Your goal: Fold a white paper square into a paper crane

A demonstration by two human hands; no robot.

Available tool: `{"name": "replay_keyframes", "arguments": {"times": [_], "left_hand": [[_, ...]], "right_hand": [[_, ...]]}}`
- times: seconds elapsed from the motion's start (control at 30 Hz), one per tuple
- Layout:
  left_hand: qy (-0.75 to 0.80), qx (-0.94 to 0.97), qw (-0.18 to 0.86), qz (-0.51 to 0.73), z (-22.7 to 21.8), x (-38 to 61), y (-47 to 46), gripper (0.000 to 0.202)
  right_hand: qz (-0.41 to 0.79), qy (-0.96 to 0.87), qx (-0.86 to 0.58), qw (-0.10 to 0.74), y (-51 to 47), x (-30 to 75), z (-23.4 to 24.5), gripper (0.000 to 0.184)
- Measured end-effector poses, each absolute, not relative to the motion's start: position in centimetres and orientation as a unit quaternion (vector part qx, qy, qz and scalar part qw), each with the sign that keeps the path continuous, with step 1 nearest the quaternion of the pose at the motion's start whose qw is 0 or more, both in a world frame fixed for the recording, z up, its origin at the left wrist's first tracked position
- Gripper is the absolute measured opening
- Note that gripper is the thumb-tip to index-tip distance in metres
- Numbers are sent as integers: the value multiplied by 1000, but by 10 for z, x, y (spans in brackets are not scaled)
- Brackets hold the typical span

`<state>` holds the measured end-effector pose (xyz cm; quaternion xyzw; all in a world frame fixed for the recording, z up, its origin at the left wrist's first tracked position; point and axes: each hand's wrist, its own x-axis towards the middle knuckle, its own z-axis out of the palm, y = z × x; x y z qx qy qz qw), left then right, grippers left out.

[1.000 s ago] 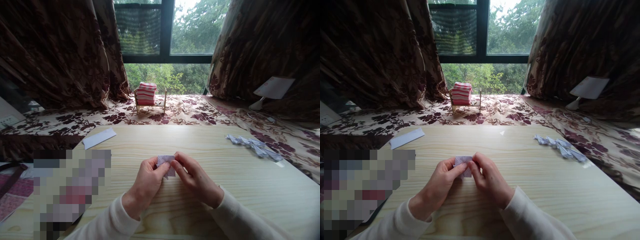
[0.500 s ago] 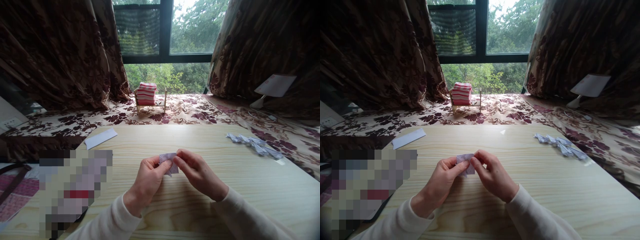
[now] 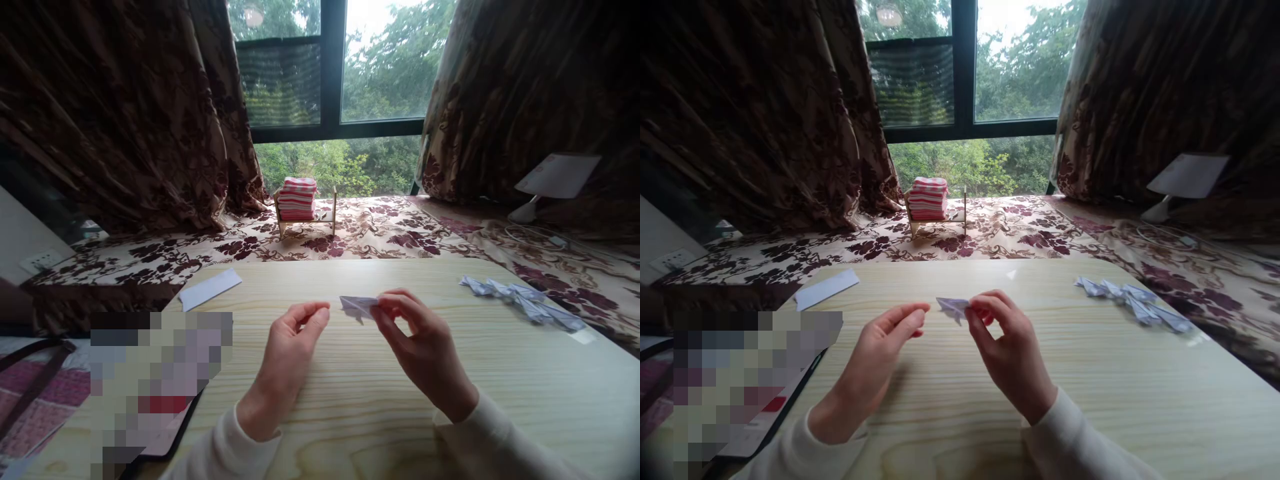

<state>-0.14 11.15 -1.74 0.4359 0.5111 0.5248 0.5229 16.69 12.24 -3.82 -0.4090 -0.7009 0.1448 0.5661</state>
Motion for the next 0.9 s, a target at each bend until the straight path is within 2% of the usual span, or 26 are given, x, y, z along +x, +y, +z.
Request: {"name": "replay_keyframes", "arguments": {"times": [0.1, 0.23, 0.37, 0.6, 0.9], "left_hand": [[481, 424, 575, 508, -16, 0, 109, 32], [396, 349, 694, 489, -18, 7, 103, 33], [404, 284, 717, 492, -23, 8, 104, 24], [406, 269, 721, 493, -23, 5, 107, 22], [417, 316, 697, 489, -24, 5, 106, 30]], "right_hand": [[-26, -759, -356, 545, 121, 172, -32, 21], [-102, -812, -303, 489, 117, 173, -29, 28], [-98, -831, -302, 457, 115, 170, -31, 24], [-106, -851, -303, 415, 112, 164, -32, 20], [-73, -858, -305, 406, 112, 159, -30, 14]]}}
